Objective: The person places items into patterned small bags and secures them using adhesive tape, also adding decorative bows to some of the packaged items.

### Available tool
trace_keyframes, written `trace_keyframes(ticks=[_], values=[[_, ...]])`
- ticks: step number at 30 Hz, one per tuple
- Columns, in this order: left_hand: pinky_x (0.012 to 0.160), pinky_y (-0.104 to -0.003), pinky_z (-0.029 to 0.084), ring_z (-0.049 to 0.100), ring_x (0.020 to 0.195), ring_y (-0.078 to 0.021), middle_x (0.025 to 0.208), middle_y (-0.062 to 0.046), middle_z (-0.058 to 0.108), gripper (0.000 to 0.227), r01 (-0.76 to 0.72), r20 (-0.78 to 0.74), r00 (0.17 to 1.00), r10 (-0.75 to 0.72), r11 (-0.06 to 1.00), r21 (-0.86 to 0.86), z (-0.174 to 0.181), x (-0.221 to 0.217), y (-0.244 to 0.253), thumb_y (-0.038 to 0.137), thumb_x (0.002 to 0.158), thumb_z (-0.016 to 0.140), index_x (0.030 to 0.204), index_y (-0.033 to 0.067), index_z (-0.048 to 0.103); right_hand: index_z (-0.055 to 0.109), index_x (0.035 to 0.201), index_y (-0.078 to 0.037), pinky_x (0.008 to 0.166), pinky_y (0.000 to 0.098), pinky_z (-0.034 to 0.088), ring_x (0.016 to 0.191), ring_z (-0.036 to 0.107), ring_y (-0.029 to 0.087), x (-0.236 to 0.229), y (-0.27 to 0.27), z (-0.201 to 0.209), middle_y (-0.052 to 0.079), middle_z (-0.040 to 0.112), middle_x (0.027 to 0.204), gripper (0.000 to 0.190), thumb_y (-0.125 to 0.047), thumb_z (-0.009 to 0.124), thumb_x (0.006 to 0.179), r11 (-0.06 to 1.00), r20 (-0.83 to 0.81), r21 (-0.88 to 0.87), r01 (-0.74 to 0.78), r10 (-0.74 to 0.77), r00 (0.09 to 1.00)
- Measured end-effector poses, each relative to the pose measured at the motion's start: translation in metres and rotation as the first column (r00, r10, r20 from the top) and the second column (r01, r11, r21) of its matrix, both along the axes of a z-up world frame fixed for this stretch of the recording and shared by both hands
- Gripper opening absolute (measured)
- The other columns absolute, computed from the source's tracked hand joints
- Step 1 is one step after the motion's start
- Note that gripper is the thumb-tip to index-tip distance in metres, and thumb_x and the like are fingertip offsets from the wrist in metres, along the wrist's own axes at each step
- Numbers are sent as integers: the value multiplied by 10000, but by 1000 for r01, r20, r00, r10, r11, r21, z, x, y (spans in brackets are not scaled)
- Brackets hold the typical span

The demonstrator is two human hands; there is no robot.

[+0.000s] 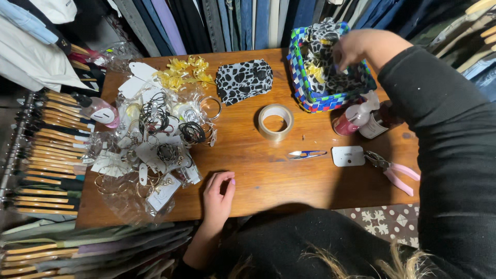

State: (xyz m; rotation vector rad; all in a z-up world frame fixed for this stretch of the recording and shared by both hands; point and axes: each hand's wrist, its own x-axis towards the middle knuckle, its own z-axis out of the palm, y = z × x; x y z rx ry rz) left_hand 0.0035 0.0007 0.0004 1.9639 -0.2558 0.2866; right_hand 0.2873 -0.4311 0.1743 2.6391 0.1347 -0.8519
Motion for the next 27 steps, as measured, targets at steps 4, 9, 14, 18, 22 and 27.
trace_keyframes(ticks=[4, 9, 14, 18, 22, 27], values=[[877, -302, 522, 670, 919, -188, 967, -42, 713, 133, -5, 16, 1000, 5, 1000, 0, -1, 0, 1, 98, 931, 646, 1041, 85, 719, 692, 1345, -203, 1098, 409, 548, 1312, 608, 292, -7, -8, -40, 60, 663, 1396, 506, -242, 846, 865, 997, -206, -27, 78, -82, 975], [853, -305, 513, 666, 890, -190, 935, -42, 712, 112, 8, 41, 999, -9, 1000, 30, 10, -1, 0, 91, 915, 646, 1001, 75, 716, 695, 1319, -194, 964, 411, 593, 1235, 672, 249, -3, -21, -74, 23, 692, 1350, 453, -375, 673, 905, 967, -170, -215, -138, 102, 980], [855, -302, 520, 673, 887, -187, 941, -41, 718, 110, -11, 45, 999, 11, 1000, 12, 3, 1, 0, 90, 912, 650, 995, 82, 721, 714, 1297, -238, 914, 418, 591, 1215, 665, 265, 3, -23, -65, 15, 687, 1333, 381, -387, 616, 961, 966, -120, -208, -155, 132, 984], [874, -312, 522, 671, 908, -194, 959, -48, 719, 118, -1, 34, 999, 1, 1000, -5, 1, 1, 0, 84, 920, 647, 1016, 76, 715, 706, 1237, -118, 882, 418, 620, 1128, 712, 278, 11, -28, -38, 83, 730, 1244, 341, -336, 567, 1015, 982, 75, -178, -61, 76, 994], [871, -313, 521, 671, 905, -195, 955, -48, 720, 116, -1, 32, 999, 1, 1000, -4, 2, 0, -1, 94, 925, 643, 1016, 76, 711, 559, 686, -181, 629, 351, 432, 617, 514, 197, 35, -64, -45, -15, 579, 682, 374, -147, 431, 1035, 972, 366, -230, -55, 138, 920], [877, -300, 530, 678, 909, -188, 956, -56, 712, 123, -19, 25, 999, 20, 999, -45, 5, 0, -1, 74, 922, 646, 1021, 70, 719, 723, 1239, -231, 735, 461, 429, 905, 724, 298, 62, -98, -61, 22, 741, 1084, 340, -317, 559, 953, 921, 785, -313, -232, 388, 484]])
